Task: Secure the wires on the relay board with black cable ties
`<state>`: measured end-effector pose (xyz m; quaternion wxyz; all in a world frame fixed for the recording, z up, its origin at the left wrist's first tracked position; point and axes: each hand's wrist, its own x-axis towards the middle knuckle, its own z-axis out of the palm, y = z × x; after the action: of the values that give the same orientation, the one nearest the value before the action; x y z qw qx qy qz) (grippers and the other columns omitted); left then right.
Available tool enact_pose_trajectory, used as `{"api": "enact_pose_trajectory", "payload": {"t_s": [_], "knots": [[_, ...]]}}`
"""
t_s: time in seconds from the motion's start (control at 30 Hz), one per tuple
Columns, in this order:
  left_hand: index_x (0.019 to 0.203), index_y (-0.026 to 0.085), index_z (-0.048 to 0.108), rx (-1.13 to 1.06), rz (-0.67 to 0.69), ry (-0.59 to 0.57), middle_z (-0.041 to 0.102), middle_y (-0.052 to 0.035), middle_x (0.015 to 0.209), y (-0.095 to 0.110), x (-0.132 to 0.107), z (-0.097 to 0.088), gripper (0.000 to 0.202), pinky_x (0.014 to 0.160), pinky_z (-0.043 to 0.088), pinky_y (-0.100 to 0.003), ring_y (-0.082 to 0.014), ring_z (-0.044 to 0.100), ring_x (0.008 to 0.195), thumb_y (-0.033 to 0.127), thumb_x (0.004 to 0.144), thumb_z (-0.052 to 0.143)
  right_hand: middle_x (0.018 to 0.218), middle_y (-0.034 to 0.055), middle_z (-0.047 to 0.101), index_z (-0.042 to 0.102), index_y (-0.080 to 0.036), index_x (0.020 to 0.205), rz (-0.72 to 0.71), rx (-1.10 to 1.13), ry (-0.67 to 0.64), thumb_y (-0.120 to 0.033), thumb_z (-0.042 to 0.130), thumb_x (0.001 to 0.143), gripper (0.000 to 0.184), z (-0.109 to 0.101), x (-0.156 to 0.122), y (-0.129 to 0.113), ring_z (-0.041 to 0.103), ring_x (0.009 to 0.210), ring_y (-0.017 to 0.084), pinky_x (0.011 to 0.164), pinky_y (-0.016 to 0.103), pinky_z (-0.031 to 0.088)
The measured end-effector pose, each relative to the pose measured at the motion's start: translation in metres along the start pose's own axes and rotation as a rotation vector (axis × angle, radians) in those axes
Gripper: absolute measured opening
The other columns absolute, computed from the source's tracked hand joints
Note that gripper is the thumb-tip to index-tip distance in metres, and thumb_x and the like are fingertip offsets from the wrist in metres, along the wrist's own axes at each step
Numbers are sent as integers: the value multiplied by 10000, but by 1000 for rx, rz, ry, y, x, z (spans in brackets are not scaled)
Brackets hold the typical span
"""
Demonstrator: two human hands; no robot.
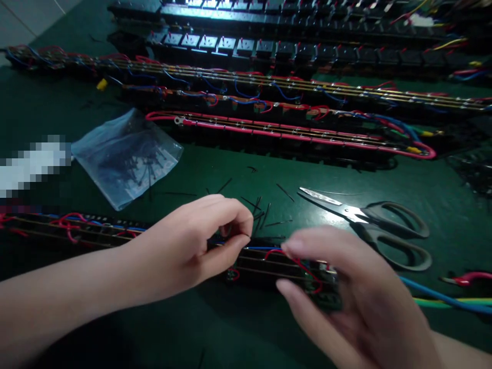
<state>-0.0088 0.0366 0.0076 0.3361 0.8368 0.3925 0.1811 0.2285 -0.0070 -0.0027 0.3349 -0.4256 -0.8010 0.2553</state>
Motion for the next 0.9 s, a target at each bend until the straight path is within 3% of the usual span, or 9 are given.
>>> {"api": "enact_pose_trajectory", "payload": {"t_s": [0.1, 0.2, 0.47, 0.6, 0.9], "knots": [[883, 220, 543, -37, 12, 11, 577, 88, 827, -9, 4, 6, 116, 703, 409, -111, -32, 532, 775, 118, 937, 553, 961, 31, 702, 585, -217, 1178, 92, 50, -29, -227, 678, 897, 296, 7, 21, 13, 680, 821, 139, 729, 242, 592], [901, 222, 563, -27, 0, -43, 585, 92, 856, -14, 7, 8, 112, 740, 405, -94, -26, 533, 813, 121, 947, 550, 846, 1, 703, 652, -209, 1001, 79, 98, -124, -163, 629, 920, 96, 10, 27, 20, 664, 744, 100, 665, 191, 560], [918, 224, 604, 4, 15, -107, 607, 104, 860, -12, 9, 6, 102, 738, 395, -105, -17, 545, 807, 133, 946, 569, 869, -44, 719, 671, -244, 1018, 50, 121, -117, -127, 666, 892, 172, 2, 20, 18, 671, 751, 60, 662, 133, 558], [916, 239, 613, -29, -8, -117, 620, 121, 855, -12, 9, 6, 121, 713, 397, -88, -4, 559, 799, 126, 939, 579, 840, -49, 722, 685, -235, 941, 18, 163, -140, -89, 650, 890, 158, 2, 24, 19, 672, 761, 48, 678, 121, 552], [910, 236, 615, -77, -7, -154, 631, 116, 844, -12, 11, 4, 120, 694, 421, -85, -7, 573, 769, 130, 948, 571, 854, -31, 735, 703, -252, 928, 52, 280, -197, -72, 658, 859, 198, -1, 22, 21, 695, 803, 91, 698, 183, 585]]}}
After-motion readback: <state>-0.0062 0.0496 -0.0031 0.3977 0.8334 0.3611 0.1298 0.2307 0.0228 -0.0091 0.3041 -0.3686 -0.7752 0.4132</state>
